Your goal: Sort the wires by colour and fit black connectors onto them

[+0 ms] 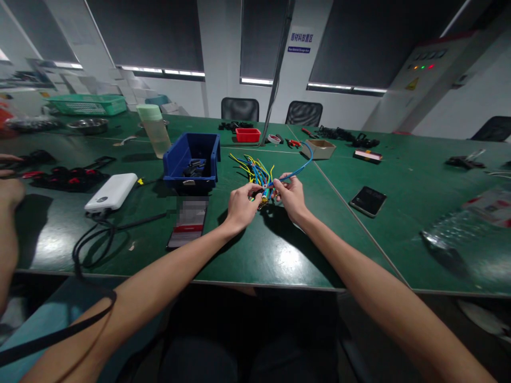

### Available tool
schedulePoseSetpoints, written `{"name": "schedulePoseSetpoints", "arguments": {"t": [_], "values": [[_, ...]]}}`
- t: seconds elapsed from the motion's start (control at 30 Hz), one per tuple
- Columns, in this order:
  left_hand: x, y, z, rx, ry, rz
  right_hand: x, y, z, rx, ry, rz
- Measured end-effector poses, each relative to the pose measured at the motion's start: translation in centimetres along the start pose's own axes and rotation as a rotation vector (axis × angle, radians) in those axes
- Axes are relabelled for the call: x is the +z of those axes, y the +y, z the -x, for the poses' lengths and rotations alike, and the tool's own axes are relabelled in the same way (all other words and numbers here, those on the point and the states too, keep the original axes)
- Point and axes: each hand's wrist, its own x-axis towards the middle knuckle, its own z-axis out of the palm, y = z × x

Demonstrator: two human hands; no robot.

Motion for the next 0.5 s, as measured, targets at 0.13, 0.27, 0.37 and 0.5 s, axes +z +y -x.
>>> {"name": "schedulePoseSetpoints", "arguments": {"t": [0.13, 0.27, 0.37, 0.5], "values": [[0.02, -0.13, -0.01, 0.004, 0.003, -0.007, 0.01, 0.04, 0.04, -0.003, -0.004, 0.001], [0.03, -0.21, -0.03, 0.006, 0.005, 0.003, -0.03, 0.09, 0.07, 0.001, -0.017, 0.006], [-0.02, -0.06, -0.03, 0.001, 0.001, 0.009, -0.01, 0.15, 0.06, 0.001, -0.027, 0.014], [-0.13, 0.15, -0.06, -0.012, -0.007, 0.001, 0.03, 0.27, 0.03, 0.002, -0.037, 0.026]]}}
